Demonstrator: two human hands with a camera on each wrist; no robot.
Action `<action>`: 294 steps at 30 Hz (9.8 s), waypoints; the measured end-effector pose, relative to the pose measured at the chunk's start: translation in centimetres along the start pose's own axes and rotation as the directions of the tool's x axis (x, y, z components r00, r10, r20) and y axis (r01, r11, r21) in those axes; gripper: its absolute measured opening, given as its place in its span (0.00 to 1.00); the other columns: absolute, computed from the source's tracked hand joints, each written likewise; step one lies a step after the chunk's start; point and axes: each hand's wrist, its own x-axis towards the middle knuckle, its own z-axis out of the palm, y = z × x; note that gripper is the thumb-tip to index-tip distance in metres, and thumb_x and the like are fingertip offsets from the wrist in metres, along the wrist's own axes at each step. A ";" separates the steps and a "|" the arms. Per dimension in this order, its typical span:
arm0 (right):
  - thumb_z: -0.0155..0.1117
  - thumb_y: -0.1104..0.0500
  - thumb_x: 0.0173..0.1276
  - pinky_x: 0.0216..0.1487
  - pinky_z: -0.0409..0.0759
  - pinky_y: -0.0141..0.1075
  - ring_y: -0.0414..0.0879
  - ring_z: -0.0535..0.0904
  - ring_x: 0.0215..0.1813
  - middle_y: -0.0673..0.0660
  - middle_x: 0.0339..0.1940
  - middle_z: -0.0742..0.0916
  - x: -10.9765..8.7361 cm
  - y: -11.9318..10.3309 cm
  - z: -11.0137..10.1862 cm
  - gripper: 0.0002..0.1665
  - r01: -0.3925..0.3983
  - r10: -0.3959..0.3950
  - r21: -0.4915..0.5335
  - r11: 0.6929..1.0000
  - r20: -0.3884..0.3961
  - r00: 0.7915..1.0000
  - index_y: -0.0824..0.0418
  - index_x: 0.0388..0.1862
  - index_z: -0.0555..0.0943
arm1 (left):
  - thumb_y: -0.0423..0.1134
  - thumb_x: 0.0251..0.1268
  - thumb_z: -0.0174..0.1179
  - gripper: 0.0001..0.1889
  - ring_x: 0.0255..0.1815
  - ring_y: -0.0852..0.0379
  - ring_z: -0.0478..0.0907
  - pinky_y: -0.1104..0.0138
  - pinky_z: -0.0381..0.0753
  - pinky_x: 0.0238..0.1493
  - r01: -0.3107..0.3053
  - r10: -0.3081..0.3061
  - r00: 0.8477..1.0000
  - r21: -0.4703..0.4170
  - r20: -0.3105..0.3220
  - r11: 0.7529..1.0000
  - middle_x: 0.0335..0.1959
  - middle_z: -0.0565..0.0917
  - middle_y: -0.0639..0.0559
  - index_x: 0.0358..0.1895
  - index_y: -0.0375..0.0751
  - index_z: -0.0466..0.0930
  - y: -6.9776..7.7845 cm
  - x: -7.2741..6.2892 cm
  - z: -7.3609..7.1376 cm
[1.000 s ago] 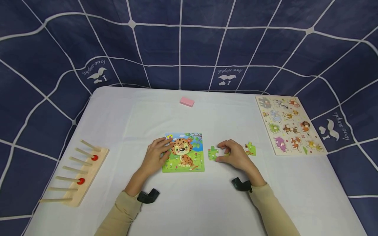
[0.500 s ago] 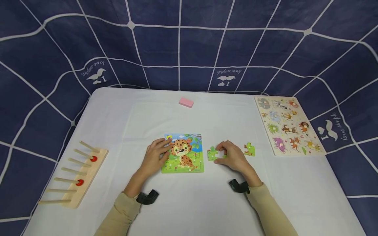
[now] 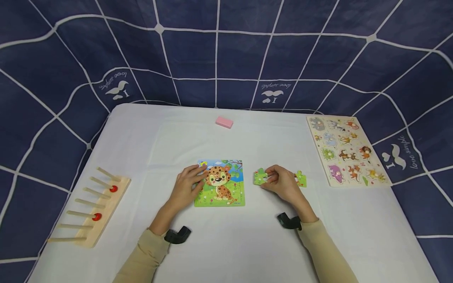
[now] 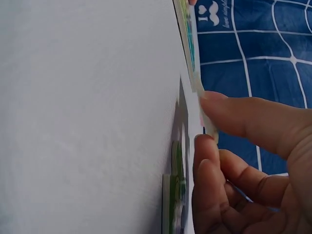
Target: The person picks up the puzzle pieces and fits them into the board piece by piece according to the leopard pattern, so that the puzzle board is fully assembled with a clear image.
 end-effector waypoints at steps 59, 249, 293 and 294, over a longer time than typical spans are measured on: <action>0.81 0.54 0.50 0.36 0.71 0.28 0.39 0.71 0.34 0.52 0.43 0.77 -0.5 -9.6 11.0 0.23 0.260 -0.248 -0.053 0.964 0.168 0.954 0.60 0.44 0.84 | 0.35 0.58 0.67 0.29 0.75 0.45 0.57 0.45 0.60 0.65 0.033 -0.027 0.988 -0.034 0.154 0.999 0.72 0.70 0.48 0.65 0.38 0.74 -0.3 -0.1 -0.8; 0.71 0.62 0.61 0.33 0.73 0.28 0.43 0.74 0.38 0.64 0.46 0.82 -3.0 3.3 -5.7 0.23 -0.134 0.132 0.003 0.991 -0.201 0.971 0.66 0.55 0.79 | 0.47 0.48 0.76 0.35 0.73 0.44 0.61 0.45 0.61 0.64 0.038 -0.039 0.997 0.016 0.069 0.999 0.69 0.73 0.48 0.62 0.37 0.78 0.1 0.1 0.1; 0.77 0.63 0.52 0.36 0.69 0.36 0.50 0.72 0.38 0.63 0.38 0.77 -3.1 6.4 -6.3 0.26 -0.242 0.235 -0.085 0.967 -0.082 0.969 0.71 0.48 0.79 | 0.46 0.48 0.75 0.35 0.73 0.44 0.62 0.45 0.62 0.63 0.031 -0.031 0.998 0.013 0.057 0.999 0.69 0.73 0.47 0.61 0.38 0.78 0.2 -0.1 0.0; 0.77 0.63 0.52 0.36 0.68 0.36 0.50 0.71 0.38 0.62 0.37 0.77 -3.1 6.4 -6.3 0.26 -0.242 0.235 -0.088 0.966 -0.083 0.968 0.71 0.48 0.79 | 0.47 0.48 0.75 0.34 0.73 0.44 0.61 0.45 0.62 0.63 0.034 -0.034 0.998 0.014 0.059 0.999 0.69 0.73 0.48 0.61 0.38 0.78 0.2 -0.1 0.0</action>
